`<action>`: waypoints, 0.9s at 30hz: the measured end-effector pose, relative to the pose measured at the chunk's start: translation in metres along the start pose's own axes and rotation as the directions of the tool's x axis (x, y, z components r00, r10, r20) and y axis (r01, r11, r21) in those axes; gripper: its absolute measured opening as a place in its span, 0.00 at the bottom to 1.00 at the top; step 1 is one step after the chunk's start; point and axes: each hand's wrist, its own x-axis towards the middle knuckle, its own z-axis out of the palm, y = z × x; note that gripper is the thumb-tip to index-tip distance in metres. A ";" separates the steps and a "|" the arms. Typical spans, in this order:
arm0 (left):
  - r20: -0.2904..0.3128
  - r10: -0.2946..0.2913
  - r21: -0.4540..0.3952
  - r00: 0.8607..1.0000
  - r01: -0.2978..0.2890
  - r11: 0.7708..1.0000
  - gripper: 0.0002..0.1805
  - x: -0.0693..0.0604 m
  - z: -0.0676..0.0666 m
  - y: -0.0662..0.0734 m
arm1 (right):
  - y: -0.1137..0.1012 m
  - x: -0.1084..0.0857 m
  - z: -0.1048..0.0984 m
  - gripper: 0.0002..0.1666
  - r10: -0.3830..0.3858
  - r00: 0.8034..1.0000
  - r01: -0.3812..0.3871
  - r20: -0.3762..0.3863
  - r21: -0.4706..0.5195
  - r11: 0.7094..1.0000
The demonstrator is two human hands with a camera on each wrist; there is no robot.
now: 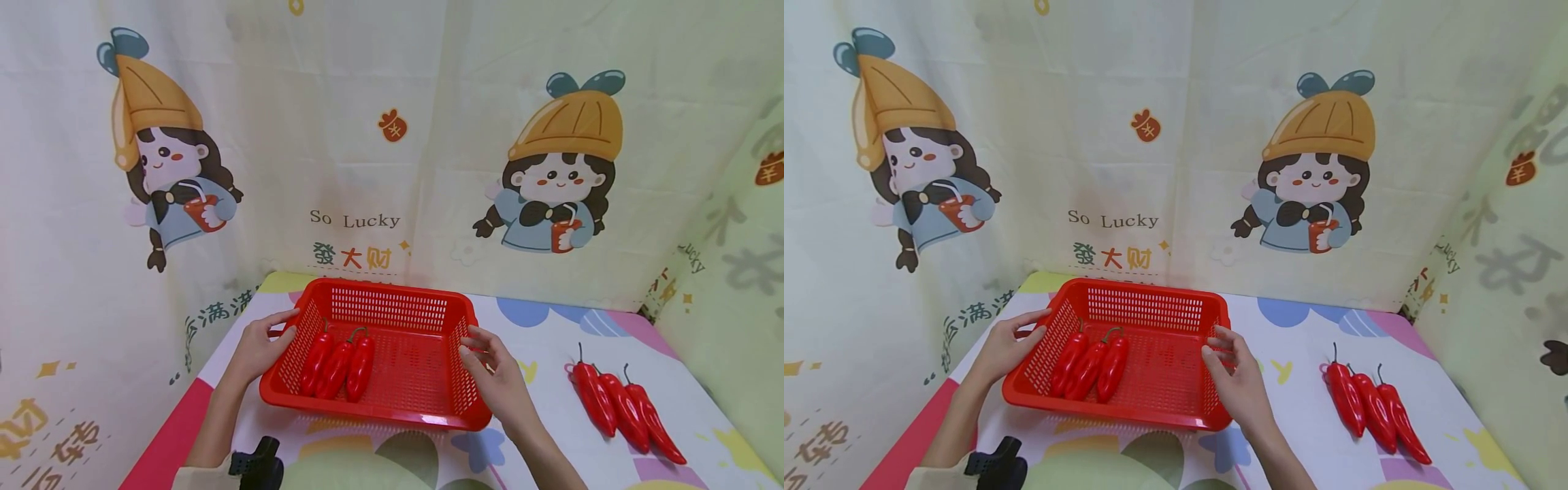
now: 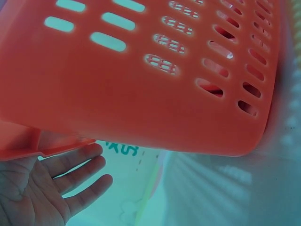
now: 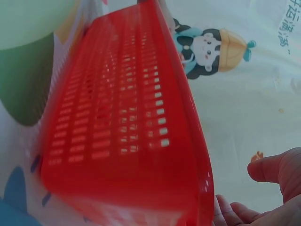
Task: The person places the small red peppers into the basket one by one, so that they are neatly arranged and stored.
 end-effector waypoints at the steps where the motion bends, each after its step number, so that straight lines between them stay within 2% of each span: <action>1: 0.000 0.003 0.000 1.000 -0.003 1.000 0.25 0.000 0.000 0.000 | 0.001 0.000 -0.002 0.35 0.007 1.000 -0.007 -0.007 0.000 1.000; 9: -0.026 0.070 0.043 0.997 -0.069 0.997 0.23 0.004 0.000 -0.004 | 0.008 0.000 -0.016 0.34 0.034 0.999 -0.035 -0.030 -0.015 0.999; 17: -0.012 0.058 0.027 0.998 -0.057 0.998 0.23 0.003 0.001 -0.004 | 0.018 0.001 -0.027 0.33 0.075 0.995 -0.079 -0.065 -0.067 0.995; 27: -0.012 0.047 0.014 0.999 -0.047 0.999 0.23 0.003 0.000 -0.004 | 0.029 0.006 -0.043 0.32 0.107 0.990 -0.114 -0.096 -0.063 0.991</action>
